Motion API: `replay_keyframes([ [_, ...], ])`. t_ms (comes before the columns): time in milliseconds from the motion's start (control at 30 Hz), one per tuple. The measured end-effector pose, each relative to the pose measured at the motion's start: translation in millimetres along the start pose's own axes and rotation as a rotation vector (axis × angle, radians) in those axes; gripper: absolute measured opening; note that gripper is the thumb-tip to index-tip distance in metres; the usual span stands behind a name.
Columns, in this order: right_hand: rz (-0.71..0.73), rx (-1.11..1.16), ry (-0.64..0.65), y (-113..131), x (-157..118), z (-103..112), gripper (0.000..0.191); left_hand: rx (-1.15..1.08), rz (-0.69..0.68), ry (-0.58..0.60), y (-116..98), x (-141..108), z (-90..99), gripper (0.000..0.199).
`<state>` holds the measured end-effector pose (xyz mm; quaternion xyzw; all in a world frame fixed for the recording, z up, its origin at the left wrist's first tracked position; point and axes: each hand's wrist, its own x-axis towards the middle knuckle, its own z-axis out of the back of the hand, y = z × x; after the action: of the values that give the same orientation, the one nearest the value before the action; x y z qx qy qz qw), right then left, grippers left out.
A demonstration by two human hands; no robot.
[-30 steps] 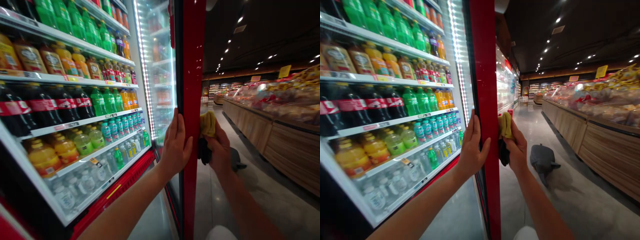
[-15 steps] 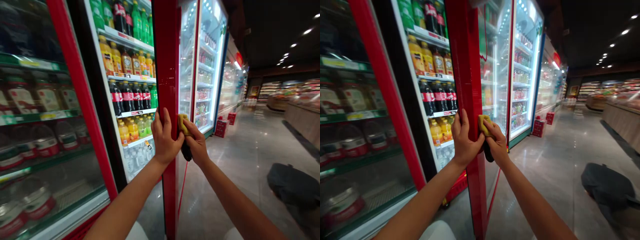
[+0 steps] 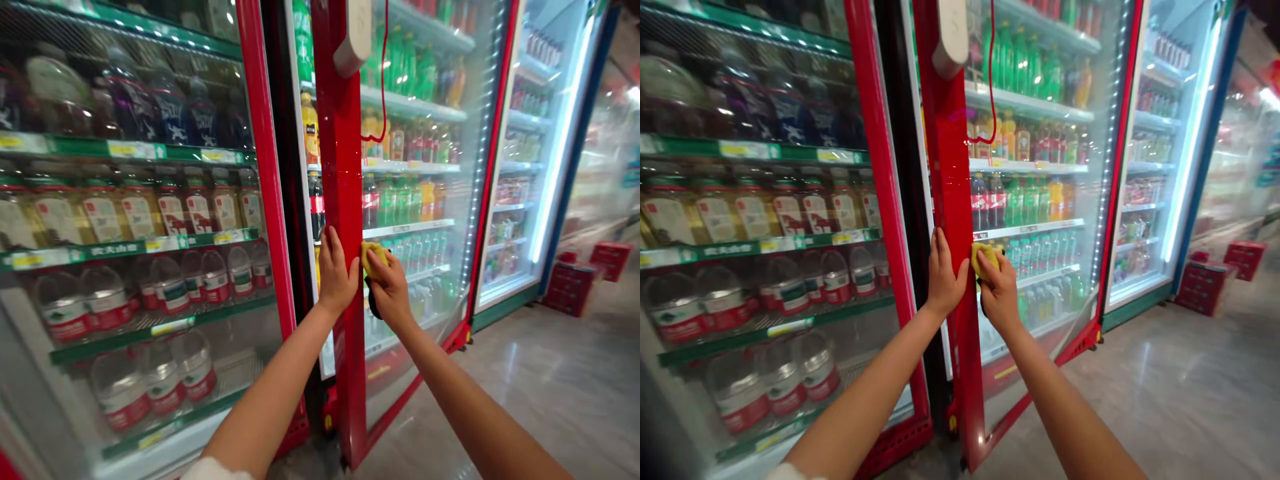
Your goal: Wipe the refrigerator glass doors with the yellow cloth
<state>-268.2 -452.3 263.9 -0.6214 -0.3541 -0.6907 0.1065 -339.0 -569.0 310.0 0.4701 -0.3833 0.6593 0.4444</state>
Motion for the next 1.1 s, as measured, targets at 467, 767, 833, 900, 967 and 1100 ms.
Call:
replay_keyframes([
  [467, -0.023, -0.271, 0.096, -89.9, -9.3, -106.4, 0.059, 0.286, -0.124, 0.400, 123.0, 9.8, 6.9, 0.071],
  [767, -0.023, -0.463, 0.212, -116.0, -10.4, -134.1, 0.065, 0.260, -0.134, 0.452, 160.5, 7.8, -11.6, 0.073],
  [833, -0.005, -0.485, 0.233, -115.3, -13.9, -131.5, 0.064, 0.258, -0.148, 0.454, 161.4, 7.1, -12.1, 0.074],
  [900, 0.048, -0.474, 0.262, -116.3, -16.8, -127.4, 0.065, 0.266, -0.153, 0.456, 161.3, 7.4, -11.8, 0.075],
  [967, 0.115, -0.424, 0.300, -122.0, -21.8, -122.2, 0.064, 0.280, -0.148, 0.462, 161.1, 8.3, -11.7, 0.075],
  [1100, 0.234, -0.359, 0.410, -147.6, -50.4, -107.7, 0.052, 0.333, -0.149, 0.426, 161.2, 4.7, -15.7, 0.080],
])
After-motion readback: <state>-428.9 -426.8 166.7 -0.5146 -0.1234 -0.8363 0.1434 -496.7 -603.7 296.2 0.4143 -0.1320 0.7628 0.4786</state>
